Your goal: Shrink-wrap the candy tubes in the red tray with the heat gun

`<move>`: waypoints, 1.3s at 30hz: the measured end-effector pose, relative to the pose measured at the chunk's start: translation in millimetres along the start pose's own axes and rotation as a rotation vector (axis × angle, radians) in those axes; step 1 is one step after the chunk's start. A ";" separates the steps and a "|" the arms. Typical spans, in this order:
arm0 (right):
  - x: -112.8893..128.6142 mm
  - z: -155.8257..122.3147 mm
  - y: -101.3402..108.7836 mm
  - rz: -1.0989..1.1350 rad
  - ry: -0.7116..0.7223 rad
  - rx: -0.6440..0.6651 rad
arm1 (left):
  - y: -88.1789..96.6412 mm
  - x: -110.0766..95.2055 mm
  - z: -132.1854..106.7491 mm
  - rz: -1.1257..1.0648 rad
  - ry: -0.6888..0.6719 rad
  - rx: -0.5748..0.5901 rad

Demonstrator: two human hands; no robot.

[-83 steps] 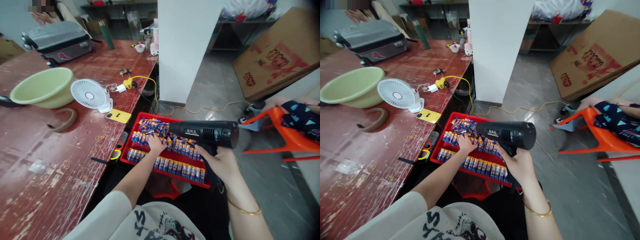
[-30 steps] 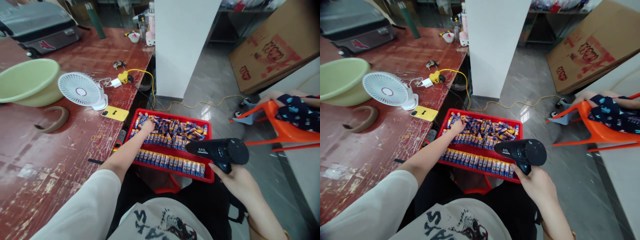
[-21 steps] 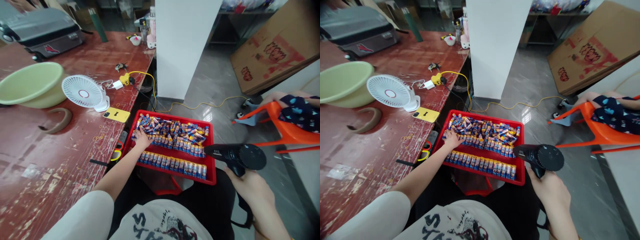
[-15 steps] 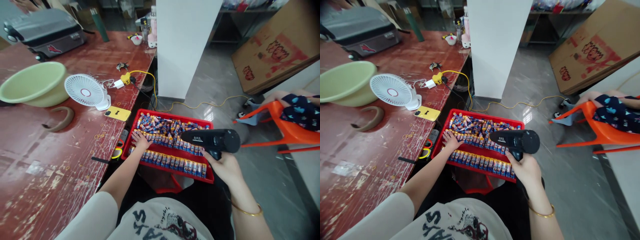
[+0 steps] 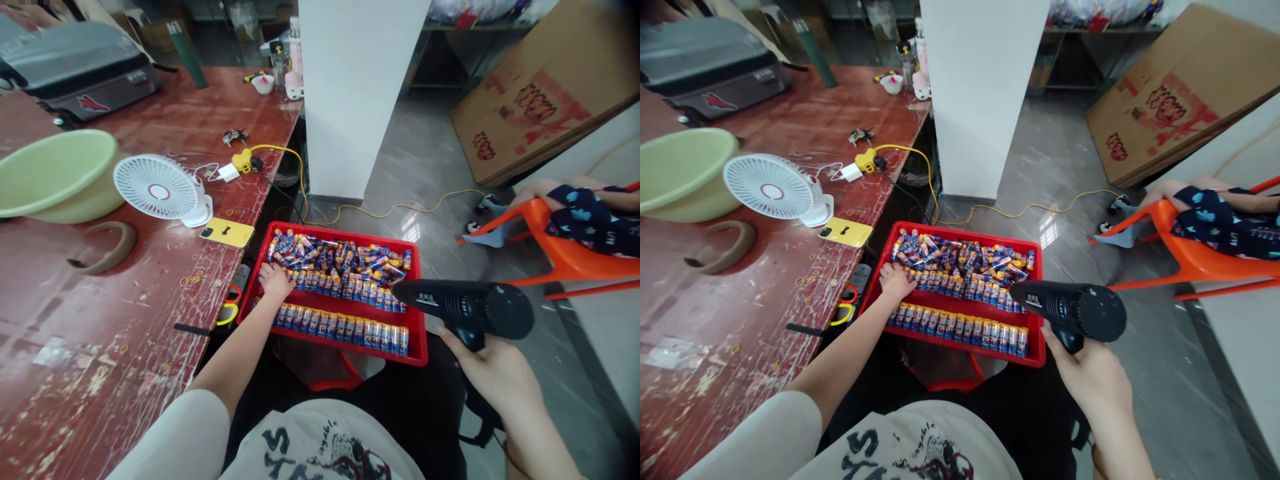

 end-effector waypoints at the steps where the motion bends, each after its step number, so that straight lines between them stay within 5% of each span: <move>1: 5.7 -0.1 -4.6 0.045 -0.011 0.040 | -0.8 -3.7 -2.5 -0.006 -0.017 -0.011; 7: 55.8 -1.6 -17.2 0.104 0.051 0.117 | -3.6 2.1 8.7 -0.103 -0.027 0.057; 10: 64.5 -0.1 -17.7 0.120 0.083 0.101 | 10.6 1.9 34.9 -0.144 -0.052 0.051; 14: 66.0 2.6 -13.5 0.144 0.094 0.037 | 37.3 -22.8 60.7 -0.200 -0.100 -0.016; 17: 61.1 1.9 -12.5 0.154 0.058 0.040 | 59.7 -68.1 42.1 -0.241 -0.272 -0.179; 19: 50.1 0.4 -8.6 0.166 0.011 0.034 | 61.3 -119.7 4.1 -0.254 -0.586 -0.232; 21: 33.6 -1.5 -1.3 0.183 -0.033 0.009 | 43.7 -168.9 -41.7 -0.213 -0.902 -0.176; 24: 4.1 -5.9 9.0 0.191 -0.086 -0.016 | 11.9 -206.6 -68.9 -0.125 -0.972 -0.107; 31: -44.5 -24.3 9.2 0.174 -0.237 0.011 | -4.8 -235.2 -41.4 -0.044 -0.887 -0.098; 34: -45.9 -28.4 5.2 0.205 -0.239 0.024 | -7.8 -234.8 -32.4 -0.045 -0.860 0.000; 39: -32.9 -25.3 -0.2 0.262 -0.197 0.016 | 4.5 -227.9 -49.8 -0.118 -0.955 0.098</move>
Point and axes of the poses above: each hand's wrist, its own z-axis towards the middle knuckle, its own y-axis out of the back of the hand, x = y × z, the point moved 10 cm from there along z, towards the middle knuckle, and after that the axes turned 1 degree about -x, right-handed, at the moved point
